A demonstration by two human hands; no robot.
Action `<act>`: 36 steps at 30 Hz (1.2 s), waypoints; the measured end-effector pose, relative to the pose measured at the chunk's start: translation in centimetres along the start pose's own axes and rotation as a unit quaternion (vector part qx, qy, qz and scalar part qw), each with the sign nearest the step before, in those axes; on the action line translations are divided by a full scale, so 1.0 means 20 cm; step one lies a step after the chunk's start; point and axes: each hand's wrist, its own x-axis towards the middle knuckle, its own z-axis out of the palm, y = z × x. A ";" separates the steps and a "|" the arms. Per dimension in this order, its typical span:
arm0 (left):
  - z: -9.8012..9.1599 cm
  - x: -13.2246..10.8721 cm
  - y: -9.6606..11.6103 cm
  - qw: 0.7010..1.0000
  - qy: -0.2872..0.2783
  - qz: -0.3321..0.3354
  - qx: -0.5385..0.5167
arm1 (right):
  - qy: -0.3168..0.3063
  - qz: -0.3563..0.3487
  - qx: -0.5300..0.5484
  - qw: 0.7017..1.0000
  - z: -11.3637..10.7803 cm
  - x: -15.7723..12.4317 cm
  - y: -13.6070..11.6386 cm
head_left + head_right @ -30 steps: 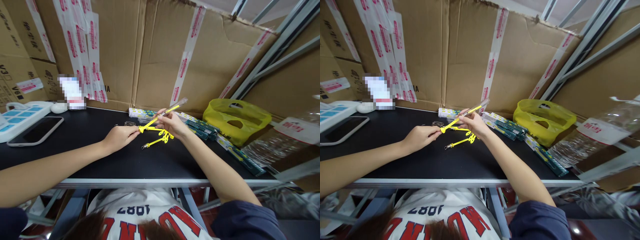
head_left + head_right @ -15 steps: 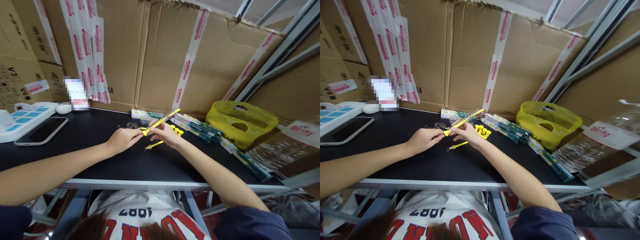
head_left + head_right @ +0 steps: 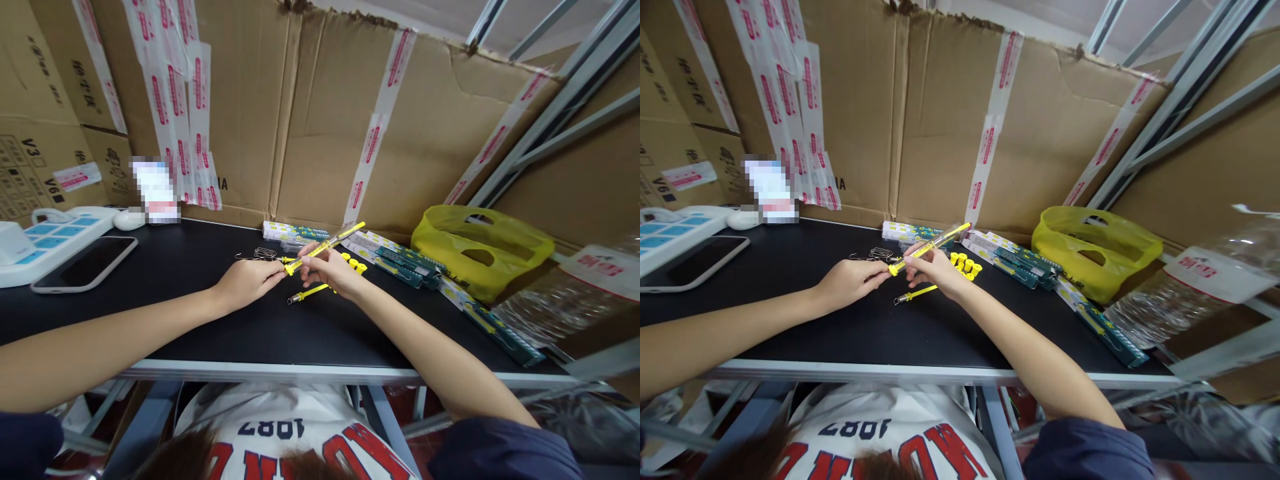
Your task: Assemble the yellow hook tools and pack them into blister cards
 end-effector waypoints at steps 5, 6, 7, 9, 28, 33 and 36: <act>0.00 0.00 0.00 1.000 0.003 -0.010 -0.006 | -0.007 -0.007 0.003 1.000 -0.01 0.00 -0.01; 0.00 0.00 0.00 1.000 0.004 -0.010 -0.007 | -0.008 -0.008 0.001 1.000 -0.01 0.00 -0.01; 0.00 0.00 0.00 1.000 0.004 -0.010 -0.008 | -0.008 -0.009 0.000 1.000 -0.01 0.00 -0.01; 0.00 0.00 0.00 1.000 0.003 -0.008 -0.010 | -0.007 -0.009 0.000 1.000 -0.01 0.00 -0.01; 0.02 -0.02 -0.02 1.000 0.018 0.005 -0.002 | -0.015 -0.014 0.006 1.000 -0.02 0.01 0.04; 0.03 -0.03 -0.03 1.000 0.007 -0.002 0.001 | -0.014 -0.011 0.020 1.000 -0.01 0.00 0.08; 0.04 -0.03 -0.02 1.000 -0.016 -0.014 -0.004 | -0.015 -0.010 0.020 1.000 -0.01 0.00 0.10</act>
